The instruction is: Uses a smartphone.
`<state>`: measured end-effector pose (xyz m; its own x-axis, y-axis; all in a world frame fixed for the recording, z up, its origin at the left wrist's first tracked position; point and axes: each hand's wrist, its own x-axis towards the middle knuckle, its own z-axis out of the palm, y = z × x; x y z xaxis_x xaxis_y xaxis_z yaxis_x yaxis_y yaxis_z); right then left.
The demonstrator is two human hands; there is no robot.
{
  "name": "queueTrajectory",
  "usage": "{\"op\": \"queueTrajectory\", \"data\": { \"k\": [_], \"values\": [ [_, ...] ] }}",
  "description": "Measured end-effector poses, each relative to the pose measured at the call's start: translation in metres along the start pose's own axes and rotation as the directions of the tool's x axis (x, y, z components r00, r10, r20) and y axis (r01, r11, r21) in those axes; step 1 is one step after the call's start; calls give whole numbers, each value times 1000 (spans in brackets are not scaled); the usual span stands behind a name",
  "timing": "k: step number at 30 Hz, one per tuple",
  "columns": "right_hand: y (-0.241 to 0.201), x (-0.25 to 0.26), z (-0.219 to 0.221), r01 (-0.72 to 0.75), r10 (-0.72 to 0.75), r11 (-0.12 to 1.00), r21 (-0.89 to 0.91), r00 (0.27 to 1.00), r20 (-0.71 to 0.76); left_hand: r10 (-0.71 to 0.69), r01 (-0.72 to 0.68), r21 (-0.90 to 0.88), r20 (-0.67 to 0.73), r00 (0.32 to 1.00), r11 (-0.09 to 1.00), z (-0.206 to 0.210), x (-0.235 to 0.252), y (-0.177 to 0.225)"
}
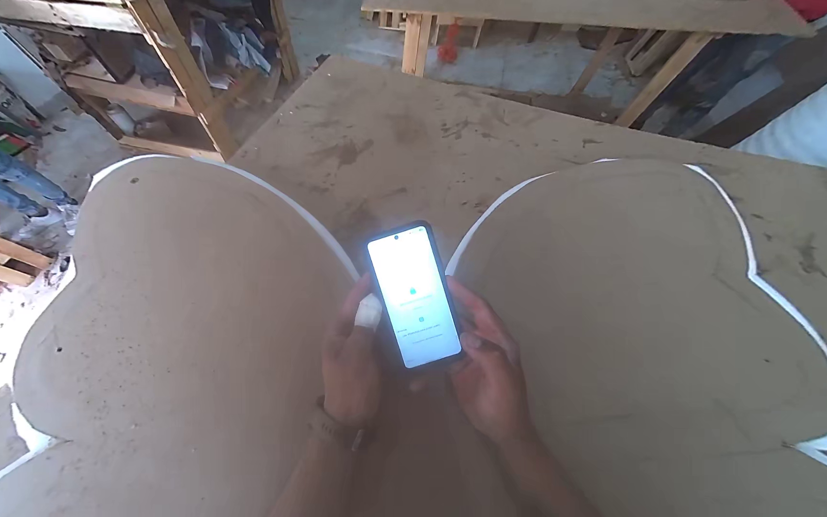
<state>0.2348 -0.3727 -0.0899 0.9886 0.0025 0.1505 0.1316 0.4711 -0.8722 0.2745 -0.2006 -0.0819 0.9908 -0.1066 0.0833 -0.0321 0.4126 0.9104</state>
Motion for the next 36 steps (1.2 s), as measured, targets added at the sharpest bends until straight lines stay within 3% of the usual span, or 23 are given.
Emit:
{"op": "queueTrajectory", "data": {
  "k": [9, 20, 36],
  "values": [
    [0, -1, 5, -27, 28, 1000, -11, 999, 47, 3, -4, -37, -40, 999, 999, -4, -6, -2],
    [8, -10, 29, -12, 13, 991, -133, 1000, 3, -129, 114, -182, -71, 989, 977, -3, -16, -1],
    [8, -8, 24, -104, 110, 989, -102, 992, 56, -69, 53, -159, -94, 993, 986, 1, -14, 6]
  ]
}}
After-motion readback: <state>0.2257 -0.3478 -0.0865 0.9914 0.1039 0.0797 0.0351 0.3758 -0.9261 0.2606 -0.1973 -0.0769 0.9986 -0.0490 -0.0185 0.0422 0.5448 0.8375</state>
